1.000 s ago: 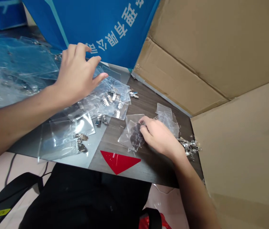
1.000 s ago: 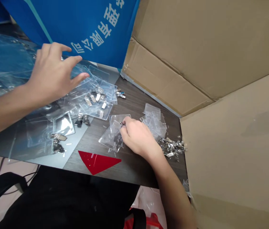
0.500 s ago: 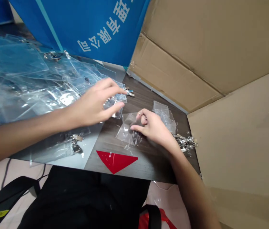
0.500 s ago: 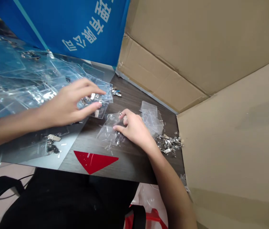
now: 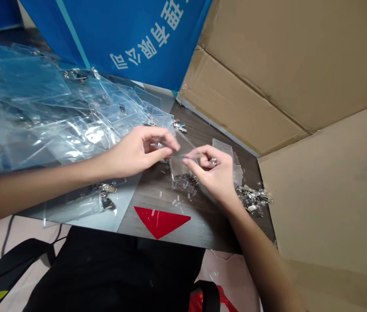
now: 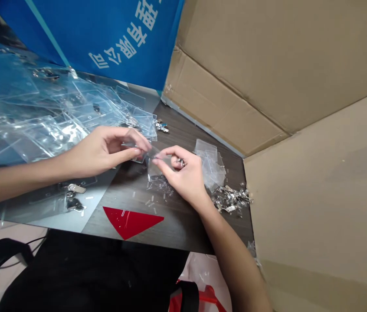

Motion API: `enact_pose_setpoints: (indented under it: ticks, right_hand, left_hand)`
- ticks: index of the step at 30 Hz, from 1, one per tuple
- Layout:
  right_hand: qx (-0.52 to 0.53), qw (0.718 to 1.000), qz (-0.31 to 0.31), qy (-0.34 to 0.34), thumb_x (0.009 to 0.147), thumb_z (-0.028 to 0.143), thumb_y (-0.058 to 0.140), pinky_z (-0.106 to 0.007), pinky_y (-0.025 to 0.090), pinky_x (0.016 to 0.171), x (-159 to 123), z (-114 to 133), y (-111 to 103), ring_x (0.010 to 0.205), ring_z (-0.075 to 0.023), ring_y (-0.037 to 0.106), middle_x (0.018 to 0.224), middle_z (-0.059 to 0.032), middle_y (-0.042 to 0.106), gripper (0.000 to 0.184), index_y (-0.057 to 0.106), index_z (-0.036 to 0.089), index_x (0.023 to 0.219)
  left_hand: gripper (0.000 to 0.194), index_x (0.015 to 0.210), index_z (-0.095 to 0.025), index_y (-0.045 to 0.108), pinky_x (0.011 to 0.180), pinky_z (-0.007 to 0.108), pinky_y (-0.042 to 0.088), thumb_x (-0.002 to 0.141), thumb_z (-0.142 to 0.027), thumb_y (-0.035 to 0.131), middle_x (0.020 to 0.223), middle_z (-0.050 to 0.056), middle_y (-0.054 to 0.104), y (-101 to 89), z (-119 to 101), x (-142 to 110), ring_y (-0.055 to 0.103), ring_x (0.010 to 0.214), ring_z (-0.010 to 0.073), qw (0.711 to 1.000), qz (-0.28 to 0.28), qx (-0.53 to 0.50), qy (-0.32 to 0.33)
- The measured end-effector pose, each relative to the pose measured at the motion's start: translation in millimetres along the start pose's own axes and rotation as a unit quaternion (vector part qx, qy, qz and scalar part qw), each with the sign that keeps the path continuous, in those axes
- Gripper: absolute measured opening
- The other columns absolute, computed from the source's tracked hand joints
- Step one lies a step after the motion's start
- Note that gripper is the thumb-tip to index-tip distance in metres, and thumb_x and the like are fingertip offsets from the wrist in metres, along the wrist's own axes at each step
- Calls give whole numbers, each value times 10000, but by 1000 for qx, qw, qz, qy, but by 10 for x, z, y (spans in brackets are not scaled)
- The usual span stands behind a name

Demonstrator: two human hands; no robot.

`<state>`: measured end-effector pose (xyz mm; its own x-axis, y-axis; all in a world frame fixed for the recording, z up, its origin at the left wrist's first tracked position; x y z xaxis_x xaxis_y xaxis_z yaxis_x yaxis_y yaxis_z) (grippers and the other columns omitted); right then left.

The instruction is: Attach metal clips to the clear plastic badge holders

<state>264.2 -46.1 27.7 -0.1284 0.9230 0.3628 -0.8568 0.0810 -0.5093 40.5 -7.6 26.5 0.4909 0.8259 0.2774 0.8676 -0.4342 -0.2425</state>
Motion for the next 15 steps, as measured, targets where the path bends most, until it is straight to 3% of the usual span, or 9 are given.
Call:
enact_pose_setpoints:
  ticks: [5, 8, 11, 15]
  right_hand:
    - [-135, 979, -20, -153, 1068, 356, 657, -373, 477, 628, -119, 35, 42, 566, -174, 463, 703, -8, 664, 222, 840, 289, 962]
    - [-194, 957, 23, -212, 1117, 336, 619, -379, 509, 668, -130, 12, 24, 602, -189, 541, 716, -24, 687, 273, 862, 294, 999]
    - [-233, 938, 46, -252, 1140, 321, 613, -375, 487, 664, -121, 1, -5, 629, -194, 558, 717, -28, 667, 286, 882, 300, 1047]
    - [-269, 917, 69, -286, 1162, 358, 582, -374, 395, 583, -121, 49, 5, 599, -192, 486, 657, -25, 588, 357, 898, 305, 1003]
  left_hand:
    - [298, 1293, -268, 775, 997, 507, 715, 1003, -328, 753, 1398, 132, 800, 14, 182, -3, 833, 1179, 315, 975, -14, -184, -125]
    - [360, 1262, -226, 749, 930, 512, 718, 1096, -527, 641, 1326, 182, 806, 9, 227, -12, 832, 1117, 331, 953, -16, -243, -181]
    - [612, 1385, -209, 694, 777, 450, 687, 1004, -687, 736, 1245, 181, 791, 18, 216, -47, 804, 958, 305, 974, 3, -134, -180]
    - [981, 1711, -269, 448, 739, 396, 635, 893, -616, 864, 1321, 144, 712, 93, 171, -103, 750, 893, 249, 991, 65, 25, -112]
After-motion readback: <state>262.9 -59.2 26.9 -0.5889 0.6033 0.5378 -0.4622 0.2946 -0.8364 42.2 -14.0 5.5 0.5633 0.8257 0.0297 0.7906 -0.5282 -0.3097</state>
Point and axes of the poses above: each hand's wrist, its own x-axis towards the middle knuckle, its own y-axis out of the palm, z = x × y, the point moved 3 cm from there along x, towards the middle knuckle
